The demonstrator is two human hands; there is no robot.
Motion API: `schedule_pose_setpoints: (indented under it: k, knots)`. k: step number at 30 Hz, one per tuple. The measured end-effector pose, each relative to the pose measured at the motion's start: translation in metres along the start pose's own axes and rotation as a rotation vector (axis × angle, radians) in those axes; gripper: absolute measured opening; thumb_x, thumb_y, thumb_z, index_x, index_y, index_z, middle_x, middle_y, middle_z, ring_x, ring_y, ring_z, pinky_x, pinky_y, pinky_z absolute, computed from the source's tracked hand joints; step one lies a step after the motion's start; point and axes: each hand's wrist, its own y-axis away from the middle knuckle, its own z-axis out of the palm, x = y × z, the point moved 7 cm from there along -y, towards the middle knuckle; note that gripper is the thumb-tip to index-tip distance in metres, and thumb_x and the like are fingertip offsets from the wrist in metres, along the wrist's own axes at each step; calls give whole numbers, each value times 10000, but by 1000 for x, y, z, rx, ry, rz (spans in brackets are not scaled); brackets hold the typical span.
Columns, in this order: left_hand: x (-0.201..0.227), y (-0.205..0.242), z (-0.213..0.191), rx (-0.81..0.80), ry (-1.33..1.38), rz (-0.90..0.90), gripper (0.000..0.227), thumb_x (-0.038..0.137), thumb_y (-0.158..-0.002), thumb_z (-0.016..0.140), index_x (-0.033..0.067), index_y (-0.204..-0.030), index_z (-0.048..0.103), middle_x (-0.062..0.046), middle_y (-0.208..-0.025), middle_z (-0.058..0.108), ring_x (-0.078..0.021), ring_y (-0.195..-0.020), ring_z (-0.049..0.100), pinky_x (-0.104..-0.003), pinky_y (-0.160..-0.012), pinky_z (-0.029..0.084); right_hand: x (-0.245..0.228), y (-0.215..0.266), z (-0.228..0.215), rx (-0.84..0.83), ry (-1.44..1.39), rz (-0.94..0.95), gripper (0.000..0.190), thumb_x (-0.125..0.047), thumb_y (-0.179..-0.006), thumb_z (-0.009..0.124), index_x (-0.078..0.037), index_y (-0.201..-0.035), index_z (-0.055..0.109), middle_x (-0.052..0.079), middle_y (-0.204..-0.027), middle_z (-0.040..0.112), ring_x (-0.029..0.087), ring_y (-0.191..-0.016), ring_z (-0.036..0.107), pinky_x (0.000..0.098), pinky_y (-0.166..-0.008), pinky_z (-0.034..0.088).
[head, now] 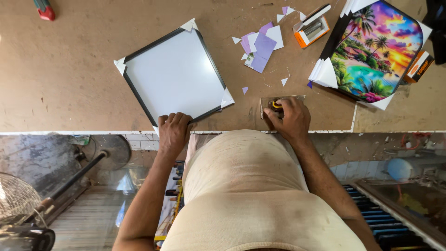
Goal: The person assembles picture frames by placing printed images into black frames, securing them with white backing paper, and using a stapler to fasten the corners. The person handles multiple frames and images, stacking completed frames on the table.
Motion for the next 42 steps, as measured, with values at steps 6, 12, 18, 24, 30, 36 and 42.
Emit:
schedule_pose_setpoints:
  k: [6,12,18,24,30,36,42]
  knots:
    - [44,-9,-144,180,680,39,143,183,-1011,727,64,-1058,662,-44,-929,694,-88,-707,630,-203,-558,511,28,-8,-8,-49,-437,205,406,-406,-1014,641,-41,-1188,679,127,-1175,671,272,-1059,683,409,-845,578]
    - [67,-71,-127,161,1596,-174,230,243,-1059,718,29,-1139,694,-9,-874,676,-48,-715,559,-201,-666,475,58,-1,-21,-82,-969,94,602,-469,-1117,446,6,-1482,498,123,-1283,598,198,-1139,553,346,-999,453]
    - [147,-155,8,164,1460,-268,342,306,-1102,554,-1,-1174,687,-31,-1002,719,-80,-879,618,-245,-812,517,157,42,-64,341,-857,337,483,-442,-1191,444,18,-1182,592,29,-1014,530,139,-937,486,325,-849,411]
    - [245,-206,97,-19,1116,-177,387,270,-1095,519,-19,-1320,644,-96,-1172,723,-171,-1072,655,-315,-960,516,261,83,-102,460,-661,627,482,-432,-1146,454,-2,-1033,642,24,-869,567,125,-846,520,329,-774,464]
    - [317,-267,155,67,756,66,394,267,-1083,582,0,-1368,629,-220,-1285,671,-310,-1202,625,-421,-1027,487,345,89,-141,481,-527,653,560,-476,-1141,415,21,-1087,667,84,-955,646,186,-898,597,369,-810,486]
    - [330,-269,153,101,520,55,688,374,-974,733,14,-1490,456,-298,-1258,584,-357,-1119,609,-440,-907,559,360,76,-152,278,-10,490,747,-594,-1095,498,81,-1398,598,233,-1192,621,375,-1094,612,493,-899,484]
    - [333,-232,144,-195,278,197,1001,303,-735,809,-46,-1514,285,-324,-1070,689,-447,-943,679,-519,-780,561,342,86,-150,3,14,454,686,-498,-766,782,-8,-1231,663,197,-1048,732,345,-958,717,464,-799,548]
